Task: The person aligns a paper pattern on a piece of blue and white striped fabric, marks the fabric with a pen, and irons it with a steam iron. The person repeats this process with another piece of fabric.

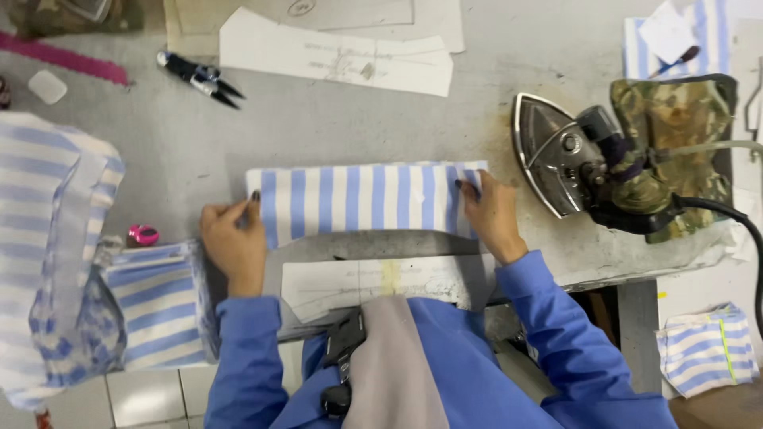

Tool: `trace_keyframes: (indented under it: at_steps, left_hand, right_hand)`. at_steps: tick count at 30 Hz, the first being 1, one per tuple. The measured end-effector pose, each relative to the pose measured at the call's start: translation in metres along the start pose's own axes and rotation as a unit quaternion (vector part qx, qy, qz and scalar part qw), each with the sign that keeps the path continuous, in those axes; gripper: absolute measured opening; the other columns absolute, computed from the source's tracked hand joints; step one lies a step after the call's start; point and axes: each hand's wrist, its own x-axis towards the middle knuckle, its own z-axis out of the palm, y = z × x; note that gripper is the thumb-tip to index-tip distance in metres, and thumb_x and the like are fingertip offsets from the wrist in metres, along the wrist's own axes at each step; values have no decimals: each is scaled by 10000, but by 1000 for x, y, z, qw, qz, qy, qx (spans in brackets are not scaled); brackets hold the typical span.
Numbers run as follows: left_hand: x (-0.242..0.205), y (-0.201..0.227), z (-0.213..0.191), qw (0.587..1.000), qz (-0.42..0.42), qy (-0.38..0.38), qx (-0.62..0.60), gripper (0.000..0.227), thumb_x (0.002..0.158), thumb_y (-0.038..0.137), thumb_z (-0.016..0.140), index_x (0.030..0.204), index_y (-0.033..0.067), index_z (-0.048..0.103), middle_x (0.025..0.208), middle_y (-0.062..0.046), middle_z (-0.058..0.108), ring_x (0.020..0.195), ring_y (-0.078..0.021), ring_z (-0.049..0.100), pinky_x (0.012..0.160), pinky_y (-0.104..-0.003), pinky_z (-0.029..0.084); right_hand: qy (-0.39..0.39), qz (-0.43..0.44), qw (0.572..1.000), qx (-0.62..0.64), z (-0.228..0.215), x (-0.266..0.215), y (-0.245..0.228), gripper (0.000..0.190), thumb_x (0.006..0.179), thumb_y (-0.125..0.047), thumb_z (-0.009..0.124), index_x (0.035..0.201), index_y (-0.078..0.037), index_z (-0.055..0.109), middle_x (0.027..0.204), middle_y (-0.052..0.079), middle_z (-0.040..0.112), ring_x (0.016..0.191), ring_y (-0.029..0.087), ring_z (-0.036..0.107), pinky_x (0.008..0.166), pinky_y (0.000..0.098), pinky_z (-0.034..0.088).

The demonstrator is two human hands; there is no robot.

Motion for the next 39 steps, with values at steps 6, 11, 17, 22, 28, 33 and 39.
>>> trace_keyframes:
  at_steps: [6,11,17,22,28,33,39]
  left_hand:
    - [9,17,23,998,-53,24,31,209,696,268,780,751,143,622,631,1,546,623,-250,574,590,-360,454]
    - [7,52,-29,993,-91,28,-75,393,748,78,711,1101,40,543,891,-93,538,788,-298,561,694,-407,457]
    - [-39,67,-95,945,-90,15,-314,308,858,184,630,1126,56,549,1044,-101,552,917,-282,573,748,-348,461]
    - [-63,81,-156,897,-30,94,-431,655,684,453,741,1077,-31,542,1152,-210,552,1115,-395,515,945,-458,415]
    - [-63,42,-199,893,4,91,-440,635,886,430,599,1362,154,282,1410,-234,319,1345,-370,374,1153,-508,339]
    - [-92,-39,-216,787,-326,-154,-502,352,661,260,807,821,-29,687,724,-168,697,736,-254,636,673,-398,486]
    - [-113,-148,-151,876,-400,-168,-211,380,721,347,736,743,-17,631,582,-162,571,542,-303,607,459,-308,409]
  right_hand:
    - [74,-115,966,-217,-20,13,-46,588,659,-94,758,1193,-23,522,973,189,596,921,395,581,725,444,480]
    - [-114,-250,955,-107,13,47,-95,493,735,-159,732,1171,-77,516,940,107,587,947,322,546,841,425,385]
    - [-419,-319,850,30,-19,42,-172,204,712,-190,732,812,-39,638,697,111,632,716,284,616,721,384,457]
    - [-133,-620,768,92,-63,-27,-246,249,703,-244,771,591,-126,583,1004,84,520,958,379,403,892,439,336]
    - [-334,-635,604,348,-54,-102,-315,424,940,-204,355,640,-10,584,910,203,665,823,326,703,756,437,558]
    - [-302,-126,735,594,85,-123,-283,268,802,90,582,1064,44,615,972,182,672,863,276,636,778,433,522]
    - [-301,6,872,386,186,-131,-300,376,880,7,522,1240,108,486,938,106,502,750,147,520,530,244,471]
